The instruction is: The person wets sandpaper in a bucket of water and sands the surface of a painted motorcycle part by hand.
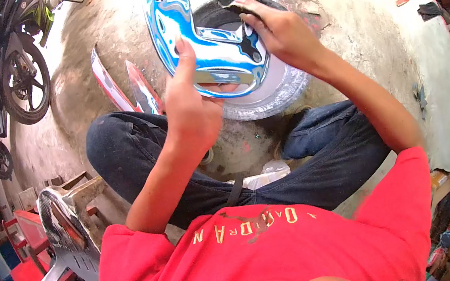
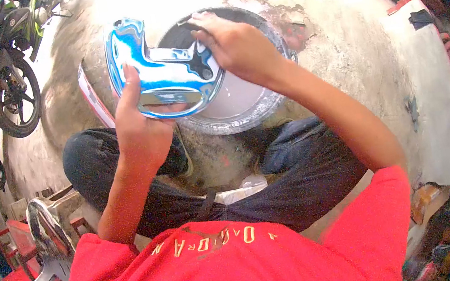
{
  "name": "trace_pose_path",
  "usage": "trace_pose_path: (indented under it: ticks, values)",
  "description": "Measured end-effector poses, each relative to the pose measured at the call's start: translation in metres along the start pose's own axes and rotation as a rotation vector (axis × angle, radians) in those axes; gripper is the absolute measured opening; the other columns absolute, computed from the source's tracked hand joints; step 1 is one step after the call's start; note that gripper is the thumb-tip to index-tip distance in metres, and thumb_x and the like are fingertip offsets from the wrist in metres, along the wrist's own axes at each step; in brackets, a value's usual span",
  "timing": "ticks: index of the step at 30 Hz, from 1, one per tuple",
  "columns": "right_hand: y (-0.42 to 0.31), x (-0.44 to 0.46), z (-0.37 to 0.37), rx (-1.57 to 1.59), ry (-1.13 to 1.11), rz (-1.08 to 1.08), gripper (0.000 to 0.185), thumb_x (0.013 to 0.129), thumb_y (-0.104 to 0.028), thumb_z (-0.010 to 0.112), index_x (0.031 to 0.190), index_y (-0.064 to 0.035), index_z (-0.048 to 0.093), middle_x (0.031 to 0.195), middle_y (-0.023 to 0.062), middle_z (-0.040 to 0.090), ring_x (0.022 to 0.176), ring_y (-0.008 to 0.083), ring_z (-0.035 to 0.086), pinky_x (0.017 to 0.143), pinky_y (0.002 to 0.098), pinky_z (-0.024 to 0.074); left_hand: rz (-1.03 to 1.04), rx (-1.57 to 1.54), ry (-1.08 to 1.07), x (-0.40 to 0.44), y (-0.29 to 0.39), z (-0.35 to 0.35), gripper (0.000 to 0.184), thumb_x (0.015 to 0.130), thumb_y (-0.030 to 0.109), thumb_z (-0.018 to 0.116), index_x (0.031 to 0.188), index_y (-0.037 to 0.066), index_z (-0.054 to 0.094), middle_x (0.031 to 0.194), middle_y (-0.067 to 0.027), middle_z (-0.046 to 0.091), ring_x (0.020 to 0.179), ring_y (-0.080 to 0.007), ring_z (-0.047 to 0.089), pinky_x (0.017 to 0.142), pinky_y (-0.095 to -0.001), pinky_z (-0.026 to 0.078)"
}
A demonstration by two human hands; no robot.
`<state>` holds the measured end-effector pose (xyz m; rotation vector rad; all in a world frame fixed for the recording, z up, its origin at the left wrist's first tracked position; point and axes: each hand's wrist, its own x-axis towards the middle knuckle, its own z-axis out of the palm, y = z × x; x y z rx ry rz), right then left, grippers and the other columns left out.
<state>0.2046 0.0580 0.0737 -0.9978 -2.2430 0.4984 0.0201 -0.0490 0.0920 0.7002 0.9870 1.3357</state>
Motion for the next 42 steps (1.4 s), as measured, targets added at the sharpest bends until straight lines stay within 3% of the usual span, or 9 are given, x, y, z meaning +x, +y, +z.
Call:
trace_pose_path:
  ticks: [1, 8, 13, 29, 32, 35, 38, 39, 42]
  values:
    - [-0.004, -0.005, 0.007, -0.081, 0.037, -0.16, 0.035, 0.096, -0.015, 0.055, 0.128, 0.0002, 0.058, 0.126, 0.0232, 0.062, 0.119, 0.0351, 0.06, 0.101, 0.0419, 0.049, 0.353, 0.555, -0.046, -0.004, -0.008, -0.003, 0.034, 0.108, 0.018, 0.042, 0.136, 0.0, 0.043, 0.118, -0.0128, 0.058, 0.111, -0.0223, 0.063, 0.085, -0.0366, 0.061]
    - [-0.023, -0.017, 0.016, -0.05, 0.102, -0.141, 0.035, 0.098, -0.018, 0.056, 0.124, 0.0057, 0.06, 0.128, 0.0242, 0.061, 0.123, 0.0353, 0.058, 0.104, 0.0415, 0.0463, 0.027, -0.048, 0.215, -0.007, -0.003, 0.023, 0.043, 0.104, 0.007, 0.046, 0.145, -0.002, 0.037, 0.124, -0.0149, 0.052, 0.104, -0.0245, 0.065, 0.082, -0.0331, 0.062]
    - [-0.034, -0.016, 0.021, -0.059, 0.117, -0.2, 0.035, 0.098, -0.018, 0.056, 0.121, 0.0082, 0.06, 0.127, 0.0261, 0.061, 0.123, 0.0379, 0.057, 0.105, 0.0422, 0.0455, 0.235, 0.407, 0.152, -0.007, -0.002, 0.008, 0.059, 0.096, -0.008, 0.051, 0.151, 0.0, 0.031, 0.132, -0.0181, 0.041, 0.111, -0.0292, 0.06, 0.079, -0.0344, 0.063]
    - [-0.047, -0.026, 0.008, -0.076, 0.061, -0.245, 0.036, 0.096, -0.014, 0.06, 0.127, 0.0047, 0.058, 0.131, 0.0242, 0.06, 0.125, 0.0358, 0.056, 0.105, 0.041, 0.0464, 0.548, 0.497, 0.178, -0.005, 0.0, -0.006, 0.075, 0.083, -0.017, 0.058, 0.151, -0.005, 0.028, 0.133, -0.0209, 0.04, 0.116, -0.0328, 0.058, 0.085, -0.0372, 0.061]
    - [-0.034, -0.016, 0.006, -0.029, 0.167, -0.148, 0.037, 0.097, -0.006, 0.056, 0.133, -0.0006, 0.056, 0.132, 0.0228, 0.059, 0.121, 0.0346, 0.06, 0.097, 0.0366, 0.0494, 0.849, 0.963, 0.193, -0.005, -0.006, -0.015, 0.061, 0.091, -0.007, 0.057, 0.148, -0.004, 0.034, 0.129, -0.0189, 0.047, 0.107, -0.0282, 0.063, 0.077, -0.0326, 0.061]
    - [-0.023, -0.007, -0.005, 0.021, 0.14, 0.012, 0.041, 0.097, -0.004, 0.053, 0.138, -0.0047, 0.053, 0.126, 0.0248, 0.062, 0.112, 0.0323, 0.066, 0.091, 0.0355, 0.0521, 0.735, 0.841, 0.105, -0.006, -0.007, -0.017, 0.066, 0.087, -0.014, 0.055, 0.149, -0.005, 0.032, 0.129, -0.0214, 0.046, 0.108, -0.0293, 0.063, 0.078, -0.0312, 0.061]
    - [-0.05, -0.023, 0.0, -0.018, 0.116, -0.351, 0.046, 0.093, 0.001, 0.055, 0.138, -0.0054, 0.054, 0.137, 0.0234, 0.056, 0.128, 0.0328, 0.056, 0.101, 0.0368, 0.0493, 0.621, 0.822, 0.116, -0.003, 0.01, -0.025, 0.076, 0.078, -0.018, 0.059, 0.148, -0.009, 0.032, 0.132, -0.0229, 0.048, 0.116, -0.0312, 0.06, 0.082, -0.0333, 0.06]
    - [-0.062, -0.031, -0.002, 0.051, -0.02, -0.349, 0.051, 0.09, 0.004, 0.055, 0.14, -0.0073, 0.054, 0.145, 0.021, 0.049, 0.14, 0.0339, 0.042, 0.111, 0.0403, 0.0412, 0.684, 0.877, 0.108, 0.003, 0.011, -0.032, 0.077, 0.077, -0.018, 0.06, 0.147, -0.01, 0.032, 0.134, -0.0238, 0.048, 0.118, -0.0322, 0.059, 0.084, -0.0337, 0.06]
    - [-0.017, -0.007, -0.002, -0.003, 0.077, -0.294, 0.056, 0.09, 0.003, 0.057, 0.144, -0.0096, 0.05, 0.145, 0.0228, 0.049, 0.14, 0.0343, 0.042, 0.114, 0.0432, 0.0373, 0.663, 0.849, 0.047, 0.002, 0.014, -0.031, 0.075, 0.078, -0.016, 0.062, 0.147, -0.008, 0.033, 0.148, -0.0283, 0.041, 0.125, -0.0374, 0.055, 0.093, -0.0383, 0.056]
